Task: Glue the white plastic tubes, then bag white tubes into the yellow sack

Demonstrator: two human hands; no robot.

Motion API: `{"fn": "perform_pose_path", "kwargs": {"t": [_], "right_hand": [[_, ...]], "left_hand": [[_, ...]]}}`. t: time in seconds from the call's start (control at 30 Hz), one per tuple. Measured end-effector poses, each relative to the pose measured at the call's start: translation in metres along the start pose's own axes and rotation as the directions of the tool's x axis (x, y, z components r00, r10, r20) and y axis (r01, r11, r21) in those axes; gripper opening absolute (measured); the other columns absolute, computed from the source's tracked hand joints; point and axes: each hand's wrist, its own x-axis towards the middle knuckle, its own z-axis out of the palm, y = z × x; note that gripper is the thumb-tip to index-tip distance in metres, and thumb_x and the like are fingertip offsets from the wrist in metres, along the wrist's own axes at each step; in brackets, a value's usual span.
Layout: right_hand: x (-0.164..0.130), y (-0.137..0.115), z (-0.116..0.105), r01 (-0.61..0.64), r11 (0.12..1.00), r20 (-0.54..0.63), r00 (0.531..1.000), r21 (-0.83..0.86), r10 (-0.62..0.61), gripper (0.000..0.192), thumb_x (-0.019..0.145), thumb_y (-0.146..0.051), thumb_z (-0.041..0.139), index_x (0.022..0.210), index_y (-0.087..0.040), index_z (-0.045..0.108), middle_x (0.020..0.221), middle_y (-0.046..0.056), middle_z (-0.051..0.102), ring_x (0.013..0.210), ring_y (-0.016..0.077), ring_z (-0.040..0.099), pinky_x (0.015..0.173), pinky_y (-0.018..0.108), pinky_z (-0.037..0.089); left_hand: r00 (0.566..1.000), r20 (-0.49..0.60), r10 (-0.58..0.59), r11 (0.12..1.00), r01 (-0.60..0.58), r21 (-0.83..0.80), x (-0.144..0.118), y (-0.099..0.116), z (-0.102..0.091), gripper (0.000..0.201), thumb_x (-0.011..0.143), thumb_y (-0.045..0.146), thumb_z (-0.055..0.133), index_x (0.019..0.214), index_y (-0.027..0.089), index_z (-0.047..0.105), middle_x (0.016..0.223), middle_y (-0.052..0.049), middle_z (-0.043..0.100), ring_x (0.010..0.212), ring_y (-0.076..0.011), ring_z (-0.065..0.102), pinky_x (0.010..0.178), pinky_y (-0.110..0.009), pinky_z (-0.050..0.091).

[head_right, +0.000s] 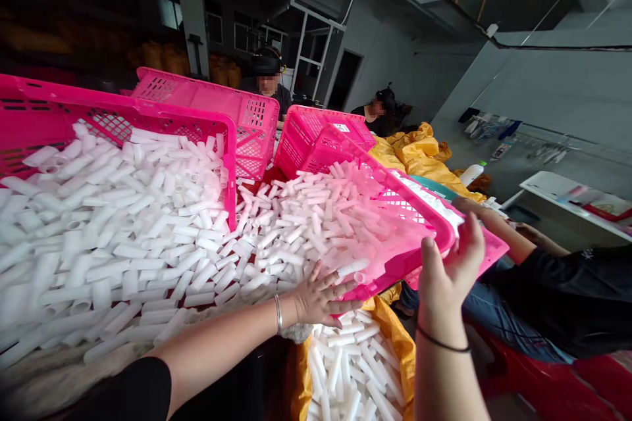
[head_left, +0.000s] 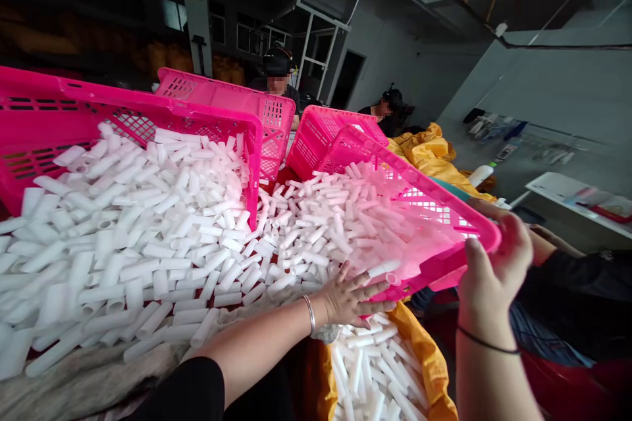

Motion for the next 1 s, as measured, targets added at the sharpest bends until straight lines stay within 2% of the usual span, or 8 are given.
{"fn": "perform_pose_path", "kwargs": {"t": [0.1,0.17,0.23,0.37,0.47,0.53,0.77,1.0], "right_hand": [[-0.072,-0.019,-0.003,0.013,0.998,-0.12,0.993,0.054,-0.006,0.069,0.091,-0.038,0.06,0.152,-0.02,0.034,0.152,0.022,0.039,0.138,0.0414,0.042,0.103,0.071,0.039],[-0.124,-0.033,-0.001,0.167,0.982,-0.011,0.986,-0.088,-0.169,0.07,0.087,-0.028,0.064,0.151,-0.02,0.036,0.154,0.022,0.035,0.144,0.0438,0.032,0.104,0.074,0.035],[-0.167,-0.045,0.005,0.282,0.942,0.136,0.956,-0.182,-0.26,0.071,0.084,-0.018,0.065,0.15,-0.021,0.037,0.156,0.021,0.034,0.142,0.0425,0.036,0.103,0.071,0.039],[-0.217,-0.056,0.023,0.196,0.968,0.422,0.899,-0.156,-0.115,0.065,0.092,-0.012,0.049,0.154,-0.02,0.029,0.163,0.02,0.016,0.146,0.0375,0.031,0.102,0.061,0.048],[-0.228,-0.055,0.036,0.063,0.983,0.491,0.871,-0.175,0.031,0.061,0.098,-0.021,0.043,0.155,-0.017,0.024,0.166,0.02,0.001,0.151,0.0404,0.012,0.107,0.07,0.038],[-0.228,-0.051,0.042,0.065,0.982,0.489,0.872,-0.175,0.03,0.06,0.099,-0.026,0.042,0.155,-0.016,0.025,0.165,0.02,0.001,0.152,0.0408,0.006,0.108,0.074,0.031],[-0.21,-0.031,0.067,0.198,0.973,0.562,0.822,-0.12,-0.098,0.046,0.095,-0.019,0.048,0.141,-0.012,0.046,0.15,0.023,0.039,0.145,0.0343,0.031,0.111,0.062,0.039],[-0.213,-0.036,0.067,0.305,0.946,0.589,0.787,-0.114,-0.183,0.053,0.091,-0.021,0.055,0.142,-0.012,0.045,0.149,0.024,0.04,0.141,0.0372,0.037,0.108,0.061,0.041]], "left_hand": [[0.996,0.036,-0.082,0.996,0.082,0.017,-0.003,0.001,-0.011,0.08,0.087,0.072,0.049,0.155,0.039,0.024,0.166,-0.003,0.016,0.15,-0.0406,0.009,0.116,-0.068,0.009],[0.989,0.039,-0.139,0.989,0.137,0.046,-0.009,0.003,-0.016,0.082,0.087,0.069,0.053,0.156,0.033,0.026,0.166,-0.007,0.019,0.15,-0.04,0.009,0.115,-0.07,0.006],[0.981,0.016,-0.196,0.978,0.194,0.076,-0.015,0.004,-0.023,0.074,0.091,0.059,0.053,0.155,0.028,0.031,0.163,-0.01,0.026,0.149,-0.0367,0.014,0.116,-0.07,0.003],[0.945,0.044,-0.324,0.94,0.316,0.128,-0.03,0.006,-0.043,0.058,0.097,0.042,0.048,0.152,0.024,0.038,0.156,-0.01,0.04,0.14,-0.0333,0.033,0.118,-0.065,0.005],[0.911,0.075,-0.405,0.906,0.388,0.169,-0.039,0.005,-0.061,0.05,0.099,0.035,0.045,0.147,0.021,0.046,0.15,-0.01,0.049,0.132,-0.0312,0.044,0.118,-0.059,0.016],[0.883,0.077,-0.462,0.878,0.443,0.181,-0.044,0.004,-0.071,0.048,0.099,0.034,0.046,0.145,0.021,0.049,0.146,-0.01,0.053,0.129,-0.0303,0.048,0.117,-0.057,0.022],[0.788,0.193,-0.585,0.811,0.571,0.128,-0.046,-0.015,-0.087,0.076,0.083,0.046,0.069,0.148,0.017,0.042,0.149,-0.016,0.048,0.124,-0.0343,0.051,0.104,-0.053,0.041],[0.767,0.219,-0.603,0.785,0.62,-0.007,-0.046,-0.034,-0.104,0.101,0.063,0.049,0.087,0.146,0.014,0.041,0.147,-0.021,0.045,0.129,-0.0387,0.047,0.106,-0.051,0.041]]}}
